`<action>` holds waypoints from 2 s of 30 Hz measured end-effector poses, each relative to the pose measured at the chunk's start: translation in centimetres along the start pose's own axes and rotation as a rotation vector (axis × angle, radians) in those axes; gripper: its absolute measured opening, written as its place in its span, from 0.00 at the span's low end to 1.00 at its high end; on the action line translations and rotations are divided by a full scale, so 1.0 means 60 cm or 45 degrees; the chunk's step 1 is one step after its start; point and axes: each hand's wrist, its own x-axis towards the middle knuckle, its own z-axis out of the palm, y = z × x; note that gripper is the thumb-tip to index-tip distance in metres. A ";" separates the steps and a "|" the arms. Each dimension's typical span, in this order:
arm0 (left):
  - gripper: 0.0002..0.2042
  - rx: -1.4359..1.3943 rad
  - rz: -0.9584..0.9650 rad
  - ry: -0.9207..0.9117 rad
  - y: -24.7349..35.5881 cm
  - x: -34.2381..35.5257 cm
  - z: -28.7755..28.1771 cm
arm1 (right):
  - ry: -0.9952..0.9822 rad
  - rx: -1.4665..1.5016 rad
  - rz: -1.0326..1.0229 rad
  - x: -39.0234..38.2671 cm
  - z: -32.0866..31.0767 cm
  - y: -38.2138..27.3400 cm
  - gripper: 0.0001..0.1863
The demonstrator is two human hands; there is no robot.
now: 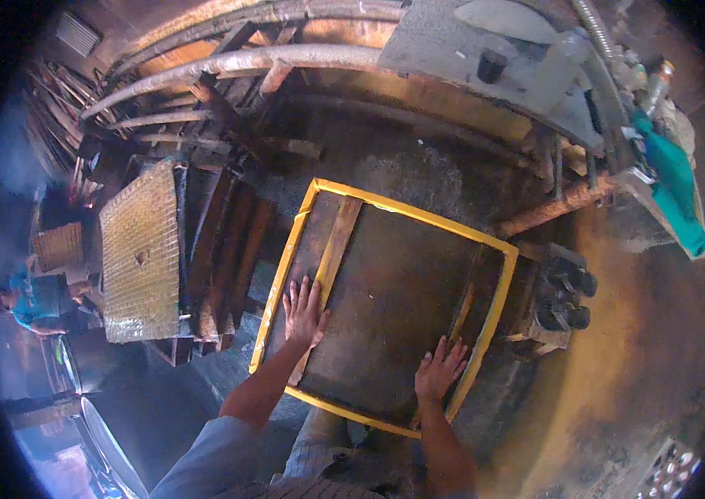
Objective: The person stirs a liquid mixture in a large metal vat, then uses a rectangular mesh screen to scoop the mixture and form a sheet. They place the screen on a wooden frame, cover it with a checkered cloth, and flip the assembly to transfer the sheet. The person removes the cloth to reveal a white sheet with a grid pattern, then repeats the process with a yellow cloth.
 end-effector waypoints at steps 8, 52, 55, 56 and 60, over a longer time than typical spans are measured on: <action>0.36 -0.129 0.000 -0.018 -0.029 0.015 -0.009 | 0.000 -0.062 -0.041 0.020 0.002 -0.023 0.30; 0.12 -1.442 -0.787 0.387 -0.196 -0.442 -0.083 | -0.030 0.974 -0.222 0.574 -0.121 -0.614 0.09; 0.09 -1.017 -0.451 0.179 -0.020 -0.474 -0.029 | 0.032 1.179 -0.023 0.575 -0.078 -0.332 0.10; 0.11 -1.109 -0.275 0.391 0.039 -0.466 -0.001 | 0.021 1.204 0.093 0.565 -0.051 -0.229 0.09; 0.22 -0.984 0.175 -0.478 0.082 -0.424 0.015 | 0.122 0.573 0.296 0.445 0.021 0.118 0.12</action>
